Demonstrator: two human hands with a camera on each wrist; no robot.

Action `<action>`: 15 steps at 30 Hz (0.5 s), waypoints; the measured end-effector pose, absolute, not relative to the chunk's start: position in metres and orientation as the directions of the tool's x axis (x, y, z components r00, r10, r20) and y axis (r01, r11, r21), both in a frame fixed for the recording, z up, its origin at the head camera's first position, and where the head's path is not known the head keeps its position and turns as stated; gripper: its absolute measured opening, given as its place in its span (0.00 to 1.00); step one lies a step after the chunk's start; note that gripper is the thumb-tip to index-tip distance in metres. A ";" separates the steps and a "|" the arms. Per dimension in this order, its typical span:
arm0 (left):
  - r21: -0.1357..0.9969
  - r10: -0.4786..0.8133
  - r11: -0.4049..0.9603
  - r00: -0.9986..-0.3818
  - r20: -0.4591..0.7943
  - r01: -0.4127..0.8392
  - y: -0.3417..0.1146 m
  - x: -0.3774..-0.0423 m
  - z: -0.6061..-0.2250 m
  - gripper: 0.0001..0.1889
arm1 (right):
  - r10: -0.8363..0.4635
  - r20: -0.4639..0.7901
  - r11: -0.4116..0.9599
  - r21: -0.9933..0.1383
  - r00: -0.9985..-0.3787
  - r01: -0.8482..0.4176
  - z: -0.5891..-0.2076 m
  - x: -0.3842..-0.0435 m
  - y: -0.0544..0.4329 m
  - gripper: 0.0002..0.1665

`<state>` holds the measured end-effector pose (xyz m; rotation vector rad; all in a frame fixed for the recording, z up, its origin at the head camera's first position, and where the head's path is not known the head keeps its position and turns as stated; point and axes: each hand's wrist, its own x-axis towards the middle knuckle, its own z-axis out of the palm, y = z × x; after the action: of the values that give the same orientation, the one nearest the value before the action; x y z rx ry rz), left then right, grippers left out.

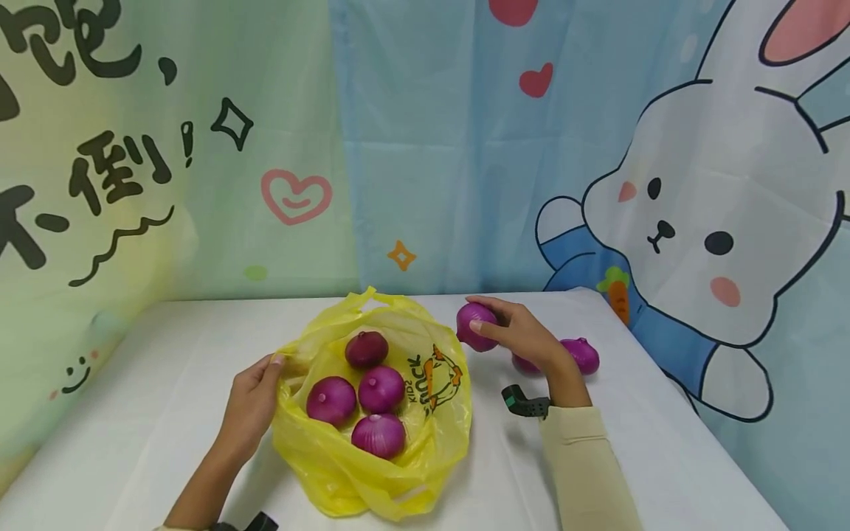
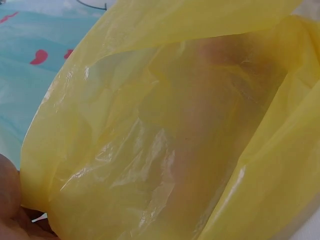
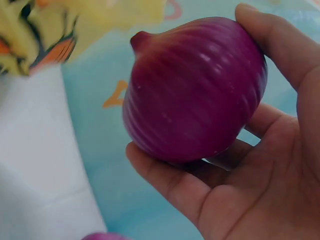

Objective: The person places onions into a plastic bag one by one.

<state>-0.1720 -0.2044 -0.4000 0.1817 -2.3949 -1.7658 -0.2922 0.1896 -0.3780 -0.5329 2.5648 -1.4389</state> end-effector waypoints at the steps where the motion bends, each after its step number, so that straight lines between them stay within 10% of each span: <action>1: 0.957 -0.190 0.292 -0.981 0.051 -0.007 -0.204 -0.172 -0.400 0.24 | -0.381 0.048 0.469 -0.851 -0.923 -0.237 -0.375 -0.291 0.188 0.37; 9: 0.963 -0.190 0.270 -0.981 0.036 -0.017 -0.204 -0.175 -0.402 0.23 | -0.480 0.128 0.254 -0.927 -0.868 -0.278 -0.353 -0.284 0.176 0.33; 15: 0.963 -0.193 0.268 -0.981 0.031 -0.023 -0.206 -0.174 -0.402 0.23 | -0.648 0.263 0.025 -0.931 -0.715 -0.365 -0.344 -0.282 0.161 0.33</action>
<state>-0.1737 -0.2055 -0.4016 0.2042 -2.3856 -1.8077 -0.2823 0.1609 -0.3443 -1.0489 2.0657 -1.7520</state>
